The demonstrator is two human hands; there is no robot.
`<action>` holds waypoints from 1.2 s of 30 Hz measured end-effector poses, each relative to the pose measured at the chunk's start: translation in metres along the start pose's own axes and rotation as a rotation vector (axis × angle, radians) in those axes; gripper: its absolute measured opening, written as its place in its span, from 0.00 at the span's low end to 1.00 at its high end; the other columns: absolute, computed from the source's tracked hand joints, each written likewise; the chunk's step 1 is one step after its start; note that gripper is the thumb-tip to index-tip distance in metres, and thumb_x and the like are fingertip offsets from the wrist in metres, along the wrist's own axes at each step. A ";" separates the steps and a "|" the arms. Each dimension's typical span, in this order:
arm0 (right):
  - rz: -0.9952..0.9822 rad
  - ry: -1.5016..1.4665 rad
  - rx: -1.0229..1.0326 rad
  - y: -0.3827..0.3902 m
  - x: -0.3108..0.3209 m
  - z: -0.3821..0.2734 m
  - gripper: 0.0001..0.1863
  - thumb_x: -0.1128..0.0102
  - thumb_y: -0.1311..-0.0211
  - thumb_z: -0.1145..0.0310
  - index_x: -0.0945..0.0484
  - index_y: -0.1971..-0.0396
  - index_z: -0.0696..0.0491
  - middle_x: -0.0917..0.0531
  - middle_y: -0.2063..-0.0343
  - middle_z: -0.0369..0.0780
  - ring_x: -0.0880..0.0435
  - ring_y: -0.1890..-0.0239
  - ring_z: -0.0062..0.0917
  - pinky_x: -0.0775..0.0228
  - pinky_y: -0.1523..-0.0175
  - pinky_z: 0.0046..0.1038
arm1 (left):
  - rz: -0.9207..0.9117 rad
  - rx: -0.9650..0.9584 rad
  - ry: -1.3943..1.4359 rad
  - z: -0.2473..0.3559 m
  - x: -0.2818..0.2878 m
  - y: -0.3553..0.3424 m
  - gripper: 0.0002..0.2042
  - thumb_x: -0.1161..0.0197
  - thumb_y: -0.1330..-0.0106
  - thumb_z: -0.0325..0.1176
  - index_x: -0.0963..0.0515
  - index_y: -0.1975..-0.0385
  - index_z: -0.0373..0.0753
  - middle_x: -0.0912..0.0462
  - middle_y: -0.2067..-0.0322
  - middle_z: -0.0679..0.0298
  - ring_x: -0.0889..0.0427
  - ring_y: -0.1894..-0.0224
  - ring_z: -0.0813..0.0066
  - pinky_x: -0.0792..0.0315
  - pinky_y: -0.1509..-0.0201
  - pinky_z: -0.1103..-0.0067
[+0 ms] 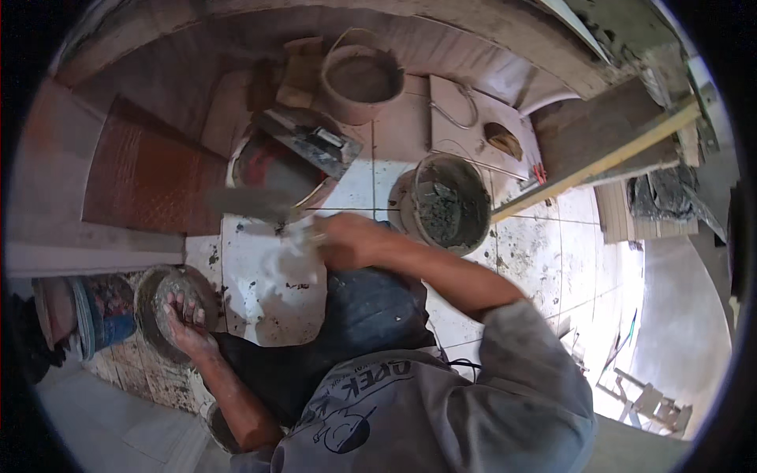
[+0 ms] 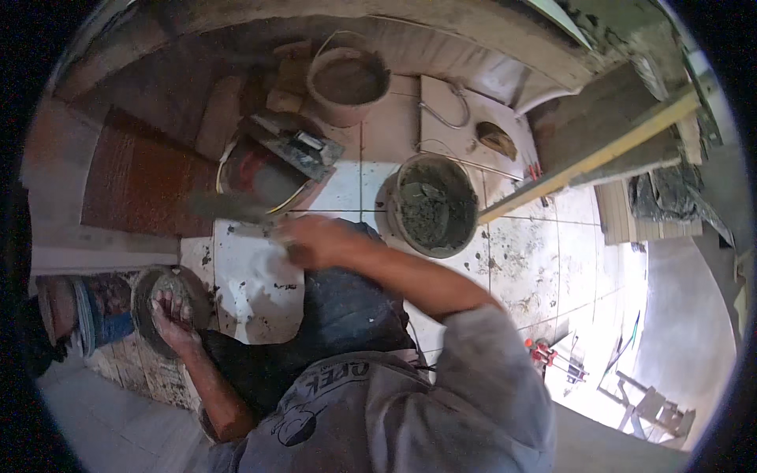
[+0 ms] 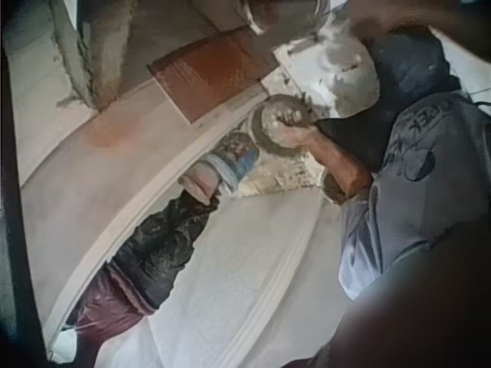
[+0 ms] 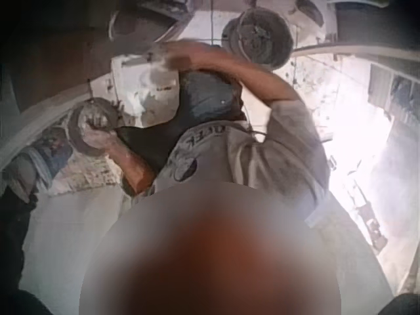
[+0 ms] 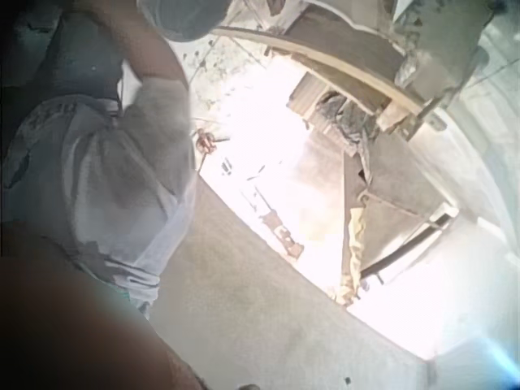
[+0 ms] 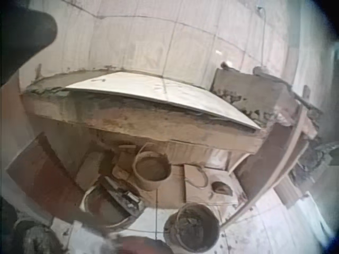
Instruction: Applying mortar to a wall surface using a trowel for tiling.
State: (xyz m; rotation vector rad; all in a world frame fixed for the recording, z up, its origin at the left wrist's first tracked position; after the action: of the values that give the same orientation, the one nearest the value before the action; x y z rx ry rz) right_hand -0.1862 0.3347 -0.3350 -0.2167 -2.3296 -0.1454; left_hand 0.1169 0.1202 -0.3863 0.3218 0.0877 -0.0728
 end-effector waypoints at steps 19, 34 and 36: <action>-0.383 0.802 -1.123 0.189 0.072 0.280 0.18 0.41 0.47 0.64 0.21 0.56 0.54 0.19 0.56 0.40 0.19 0.53 0.34 0.25 0.56 0.40 | -0.887 0.352 -0.350 -0.139 -0.357 0.232 0.28 0.46 0.34 0.45 0.35 0.42 0.31 0.29 0.46 0.56 0.31 0.44 0.68 0.39 0.41 0.77; -0.407 0.598 -1.161 0.167 0.068 0.298 0.14 0.41 0.45 0.67 0.18 0.58 0.52 0.17 0.57 0.38 0.17 0.56 0.35 0.22 0.63 0.40 | -1.062 0.248 -0.810 -0.240 -0.366 0.235 0.38 0.61 0.34 0.63 0.34 0.46 0.26 0.26 0.55 0.36 0.27 0.50 0.41 0.35 0.44 0.62; -0.407 0.661 -1.088 0.158 0.056 0.298 0.13 0.42 0.45 0.67 0.18 0.59 0.51 0.17 0.58 0.38 0.17 0.56 0.34 0.22 0.64 0.40 | -1.084 0.159 -0.768 -0.242 -0.359 0.234 0.39 0.62 0.35 0.64 0.34 0.46 0.27 0.27 0.54 0.35 0.29 0.48 0.39 0.36 0.43 0.62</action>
State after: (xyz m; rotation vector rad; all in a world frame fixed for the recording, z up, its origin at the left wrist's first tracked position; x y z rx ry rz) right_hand -0.4014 0.5460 -0.4947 -0.1732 -1.4004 -1.4464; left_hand -0.2380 0.4397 -0.5069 0.3557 -0.5200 -1.2716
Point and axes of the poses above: each hand's wrist, its own y-axis away from the middle knuckle, its own x-axis out of the back of the hand, z = x × y, the point moved 2 cm from there along -y, towards the middle knuckle
